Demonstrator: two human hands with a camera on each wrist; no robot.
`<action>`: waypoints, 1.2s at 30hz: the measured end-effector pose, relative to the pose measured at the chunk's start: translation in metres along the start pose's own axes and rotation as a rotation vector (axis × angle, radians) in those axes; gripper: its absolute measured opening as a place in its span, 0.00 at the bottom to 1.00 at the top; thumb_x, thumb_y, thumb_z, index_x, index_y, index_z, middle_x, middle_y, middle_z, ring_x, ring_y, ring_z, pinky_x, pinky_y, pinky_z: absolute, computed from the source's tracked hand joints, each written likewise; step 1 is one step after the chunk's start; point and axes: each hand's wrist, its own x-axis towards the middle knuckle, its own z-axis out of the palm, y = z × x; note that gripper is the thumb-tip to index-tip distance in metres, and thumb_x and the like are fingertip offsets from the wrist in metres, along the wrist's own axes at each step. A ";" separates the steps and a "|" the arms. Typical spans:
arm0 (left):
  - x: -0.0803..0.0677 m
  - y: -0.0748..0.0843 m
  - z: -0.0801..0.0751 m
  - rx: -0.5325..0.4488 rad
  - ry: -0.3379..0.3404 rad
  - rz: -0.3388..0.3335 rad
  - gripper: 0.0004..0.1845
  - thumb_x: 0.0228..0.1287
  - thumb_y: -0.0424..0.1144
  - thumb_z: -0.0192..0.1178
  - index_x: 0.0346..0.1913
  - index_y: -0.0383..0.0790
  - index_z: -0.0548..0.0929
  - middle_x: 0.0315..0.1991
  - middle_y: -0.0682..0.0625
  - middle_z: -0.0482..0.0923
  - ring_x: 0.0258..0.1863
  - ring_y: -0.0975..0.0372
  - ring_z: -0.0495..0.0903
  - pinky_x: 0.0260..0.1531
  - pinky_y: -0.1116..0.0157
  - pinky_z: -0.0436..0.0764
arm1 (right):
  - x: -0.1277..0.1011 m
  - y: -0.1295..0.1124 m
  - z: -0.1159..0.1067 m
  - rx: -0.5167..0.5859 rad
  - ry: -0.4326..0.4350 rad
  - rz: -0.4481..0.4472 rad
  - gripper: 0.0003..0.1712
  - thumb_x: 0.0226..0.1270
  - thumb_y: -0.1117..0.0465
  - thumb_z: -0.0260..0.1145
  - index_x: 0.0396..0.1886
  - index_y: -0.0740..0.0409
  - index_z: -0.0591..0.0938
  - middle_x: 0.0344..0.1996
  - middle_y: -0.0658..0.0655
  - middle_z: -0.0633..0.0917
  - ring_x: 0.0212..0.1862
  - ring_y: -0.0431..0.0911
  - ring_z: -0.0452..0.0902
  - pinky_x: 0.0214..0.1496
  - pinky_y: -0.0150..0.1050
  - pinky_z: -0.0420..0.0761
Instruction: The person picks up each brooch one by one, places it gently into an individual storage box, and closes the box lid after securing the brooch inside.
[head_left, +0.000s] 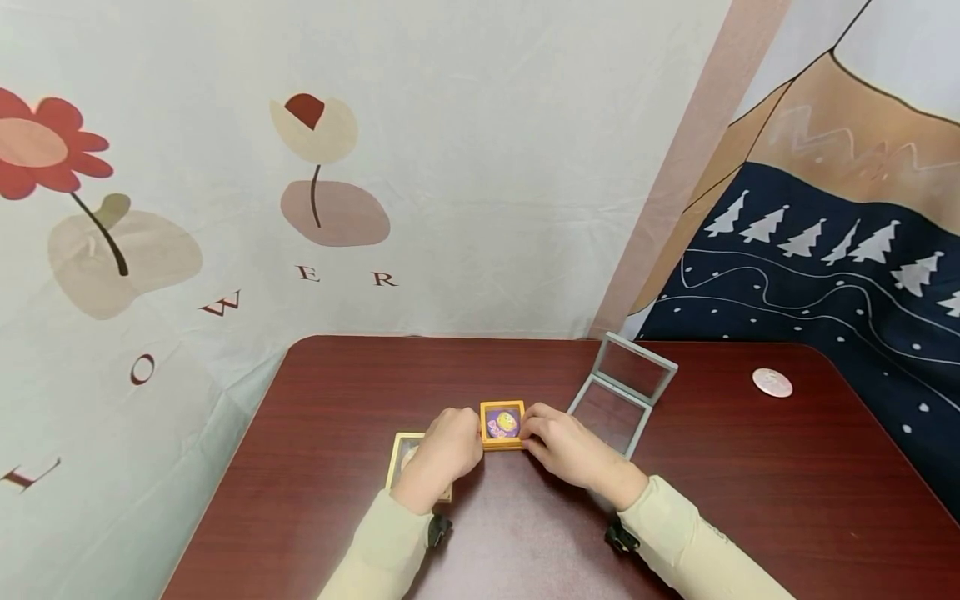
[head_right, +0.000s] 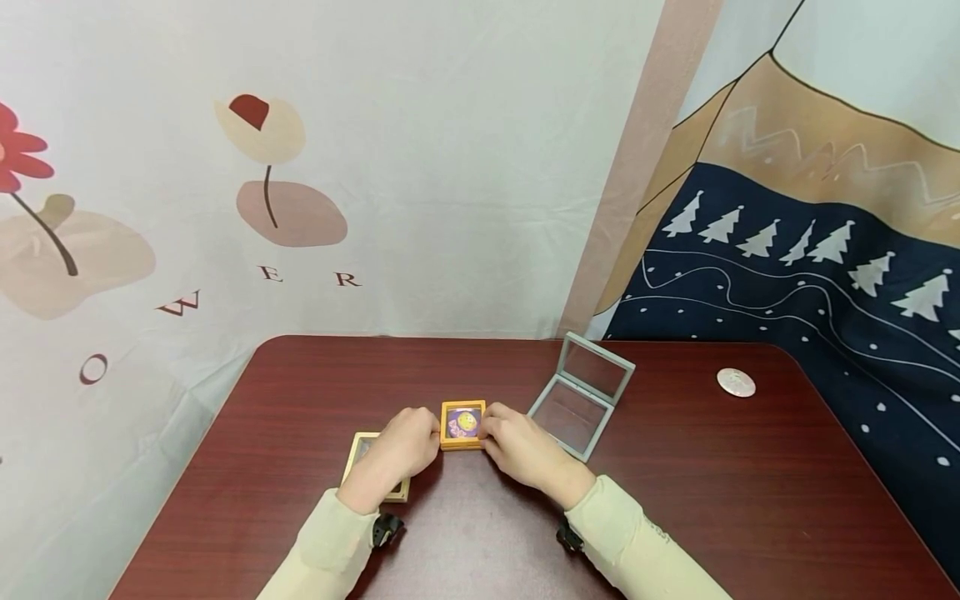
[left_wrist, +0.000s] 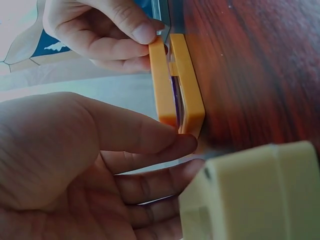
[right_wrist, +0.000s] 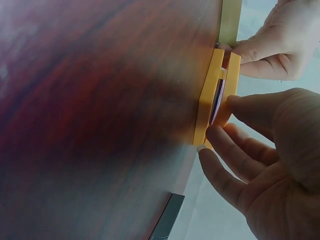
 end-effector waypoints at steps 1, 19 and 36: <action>0.000 0.000 0.000 -0.005 -0.003 -0.002 0.11 0.65 0.27 0.65 0.24 0.38 0.81 0.21 0.51 0.75 0.23 0.60 0.70 0.30 0.60 0.77 | 0.000 0.000 0.000 0.001 0.000 0.000 0.03 0.68 0.70 0.74 0.37 0.59 0.88 0.42 0.53 0.83 0.43 0.44 0.82 0.46 0.37 0.84; -0.002 0.004 -0.005 0.023 -0.050 0.028 0.16 0.74 0.37 0.64 0.24 0.40 0.81 0.22 0.51 0.75 0.24 0.60 0.73 0.31 0.60 0.77 | 0.000 0.003 0.002 -0.002 0.022 -0.031 0.05 0.65 0.72 0.74 0.34 0.60 0.88 0.40 0.53 0.82 0.40 0.44 0.82 0.43 0.36 0.84; -0.003 0.002 -0.005 -0.024 -0.040 0.041 0.15 0.72 0.35 0.67 0.24 0.39 0.81 0.20 0.52 0.74 0.23 0.61 0.72 0.30 0.62 0.75 | 0.001 0.000 0.001 -0.034 -0.005 -0.057 0.05 0.62 0.73 0.76 0.32 0.61 0.89 0.39 0.55 0.82 0.40 0.45 0.83 0.43 0.34 0.84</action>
